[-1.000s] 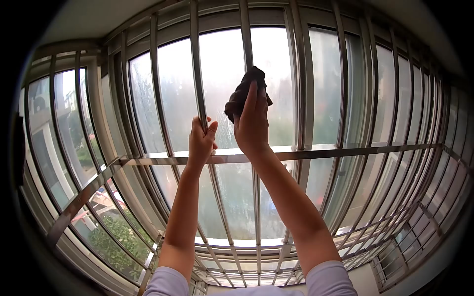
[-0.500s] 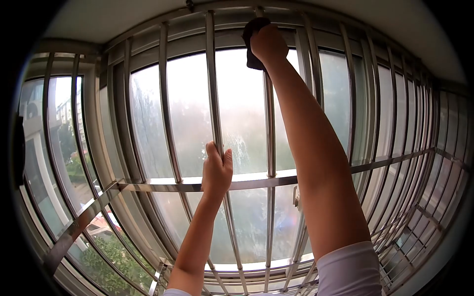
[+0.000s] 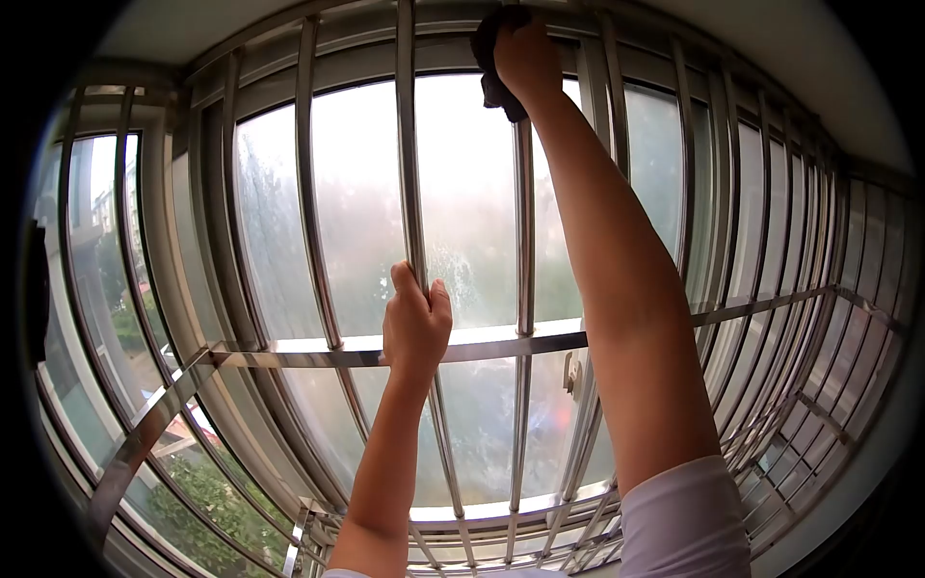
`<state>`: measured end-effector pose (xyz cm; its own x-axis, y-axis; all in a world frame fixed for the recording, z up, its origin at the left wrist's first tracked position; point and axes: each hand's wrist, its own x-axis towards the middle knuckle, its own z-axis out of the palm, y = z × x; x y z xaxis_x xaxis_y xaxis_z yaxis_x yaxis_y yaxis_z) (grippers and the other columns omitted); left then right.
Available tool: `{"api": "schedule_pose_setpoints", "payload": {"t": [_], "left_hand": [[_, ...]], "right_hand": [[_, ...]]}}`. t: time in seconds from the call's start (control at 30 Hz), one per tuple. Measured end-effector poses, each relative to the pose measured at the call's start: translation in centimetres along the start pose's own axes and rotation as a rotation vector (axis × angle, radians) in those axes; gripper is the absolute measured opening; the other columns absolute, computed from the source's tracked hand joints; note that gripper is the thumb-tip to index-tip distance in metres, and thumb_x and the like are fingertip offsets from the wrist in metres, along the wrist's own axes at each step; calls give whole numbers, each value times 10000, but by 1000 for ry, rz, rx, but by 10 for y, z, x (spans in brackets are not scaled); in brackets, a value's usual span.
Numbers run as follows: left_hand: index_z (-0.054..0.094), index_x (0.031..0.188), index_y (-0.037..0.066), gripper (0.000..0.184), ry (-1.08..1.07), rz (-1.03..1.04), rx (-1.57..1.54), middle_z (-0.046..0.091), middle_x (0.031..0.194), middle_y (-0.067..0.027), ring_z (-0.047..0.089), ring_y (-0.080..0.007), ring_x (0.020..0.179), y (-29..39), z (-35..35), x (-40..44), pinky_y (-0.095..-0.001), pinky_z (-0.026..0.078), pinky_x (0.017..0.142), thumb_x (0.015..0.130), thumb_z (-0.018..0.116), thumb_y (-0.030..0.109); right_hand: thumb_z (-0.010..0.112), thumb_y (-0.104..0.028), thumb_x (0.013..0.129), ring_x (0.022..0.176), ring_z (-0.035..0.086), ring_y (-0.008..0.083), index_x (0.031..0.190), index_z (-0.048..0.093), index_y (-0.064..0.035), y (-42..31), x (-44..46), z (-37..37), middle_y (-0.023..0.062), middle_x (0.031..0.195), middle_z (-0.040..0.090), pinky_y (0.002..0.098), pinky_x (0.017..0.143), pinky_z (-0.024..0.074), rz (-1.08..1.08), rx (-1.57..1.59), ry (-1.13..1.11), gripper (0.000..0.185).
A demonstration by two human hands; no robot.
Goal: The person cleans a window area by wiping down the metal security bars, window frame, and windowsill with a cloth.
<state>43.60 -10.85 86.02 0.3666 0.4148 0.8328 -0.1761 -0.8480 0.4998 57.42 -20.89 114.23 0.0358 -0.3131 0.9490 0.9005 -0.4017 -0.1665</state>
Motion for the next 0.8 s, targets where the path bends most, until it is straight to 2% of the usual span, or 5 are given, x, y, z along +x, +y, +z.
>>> {"api": "schedule_pose_setpoints", "payload": {"t": [0.13,0.7,0.73,0.77,0.8], "left_hand": [[312,1004,33,235,-9,-41,-1,585,595,-176,600,-393,559,5,-3,-1,-476,457,510,897,484,154],[360,1064,57,297,47,13,-112,531,646,-126,569,-314,588,-10,5,-3,-415,443,586,885,563,181],[305,1038,52,289,32,72,-117,552,629,-164,582,-390,594,-8,2,-4,-459,447,560,896,524,175],[374,1071,49,301,24,11,-157,517,657,-94,545,-226,580,-10,4,-4,-362,449,583,886,575,176],[376,1071,44,301,12,1,-162,517,664,-91,541,-214,580,-9,3,-4,-351,448,579,886,577,172]], "right_hand": [[434,-338,909,908,621,429,1116,448,125,-1,-57,-33,321,956,611,443,782,522,143,92,-266,507],[541,-120,852,755,620,424,1141,394,39,37,-265,-147,255,826,620,471,670,513,60,221,-552,361],[539,-93,842,746,630,373,1072,457,31,39,-262,-154,223,826,626,433,678,519,177,320,-455,274],[536,-66,832,738,640,322,1002,519,24,43,-258,-161,192,826,632,395,686,526,291,417,-353,194],[523,-31,834,763,623,208,893,588,-10,60,-256,-162,105,840,624,317,727,519,741,828,-252,90]]}}
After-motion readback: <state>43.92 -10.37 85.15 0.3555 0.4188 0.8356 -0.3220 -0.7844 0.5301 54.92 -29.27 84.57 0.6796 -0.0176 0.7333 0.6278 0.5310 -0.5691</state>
